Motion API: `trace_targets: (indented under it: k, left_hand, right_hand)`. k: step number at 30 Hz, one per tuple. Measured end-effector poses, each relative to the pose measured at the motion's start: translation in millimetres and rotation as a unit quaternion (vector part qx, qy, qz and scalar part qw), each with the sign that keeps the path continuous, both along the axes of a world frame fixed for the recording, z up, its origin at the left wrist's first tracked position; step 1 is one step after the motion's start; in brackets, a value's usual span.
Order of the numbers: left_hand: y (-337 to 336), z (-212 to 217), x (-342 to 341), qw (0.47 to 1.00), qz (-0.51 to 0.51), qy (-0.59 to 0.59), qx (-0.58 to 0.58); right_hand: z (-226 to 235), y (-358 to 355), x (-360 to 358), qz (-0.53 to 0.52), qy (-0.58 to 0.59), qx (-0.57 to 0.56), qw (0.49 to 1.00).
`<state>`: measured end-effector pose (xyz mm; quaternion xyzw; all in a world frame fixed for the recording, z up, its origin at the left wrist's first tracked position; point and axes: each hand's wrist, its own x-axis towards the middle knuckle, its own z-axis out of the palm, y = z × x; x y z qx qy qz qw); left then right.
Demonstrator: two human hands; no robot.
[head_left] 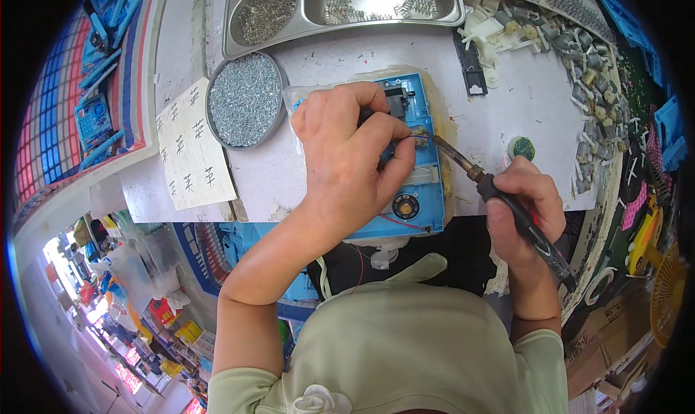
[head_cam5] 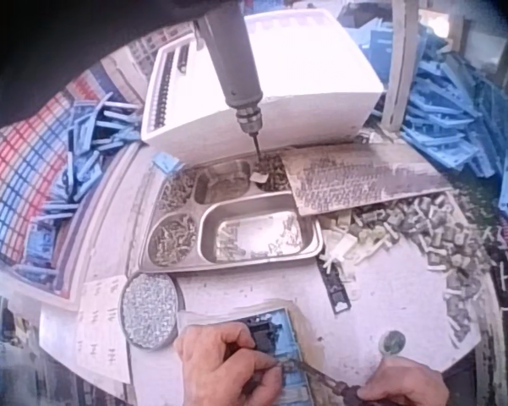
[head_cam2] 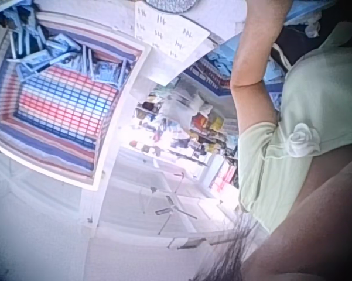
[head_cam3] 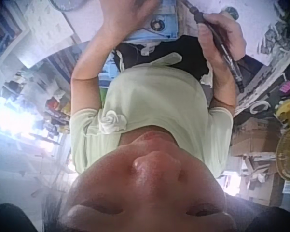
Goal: The person is assembling an electronic device by soldering wires and installing components into a plastic housing.
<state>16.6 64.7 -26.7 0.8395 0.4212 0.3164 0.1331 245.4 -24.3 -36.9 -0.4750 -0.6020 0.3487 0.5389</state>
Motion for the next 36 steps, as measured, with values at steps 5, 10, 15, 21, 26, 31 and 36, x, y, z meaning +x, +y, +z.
trace_targets:
  k: [5, 10, 15, 21, 26, 31, 36]
  left_hand:
    - [0, 1, 0, 1.0, 0.0, 0.003, -0.002]
    - [0, 1, 0, 1.0, -0.001, 0.006, 0.005]
    - [0, 1, 1, 1.0, 0.0, 0.007, 0.009]
    - [0, 0, 0, 1.0, -0.001, 0.007, 0.012]
    - [-1, 2, 1, 1.0, 0.0, 0.012, 0.005]
    - [-1, 8, 1, 0.999, -0.002, 0.034, -0.002]
    - [-1, 9, 1, 0.999, -0.005, 0.043, 0.0]
  right_hand:
    - [-3, 2, -1, -0.002, -0.008, 0.028, 1.0]
    - [-6, 3, -2, 0.008, -0.033, 0.065, 0.997]
    - [2, 6, -4, 0.02, -0.107, 0.115, 0.987]
    - [4, 4, 2, 0.018, -0.096, 0.113, 0.989]
    - [1, -2, 9, -0.01, -0.067, 0.112, 0.991]
    - [4, -3, 11, -0.022, -0.068, 0.111, 0.991]
    - [11, -4, 16, -0.014, -0.08, 0.1, 0.992]
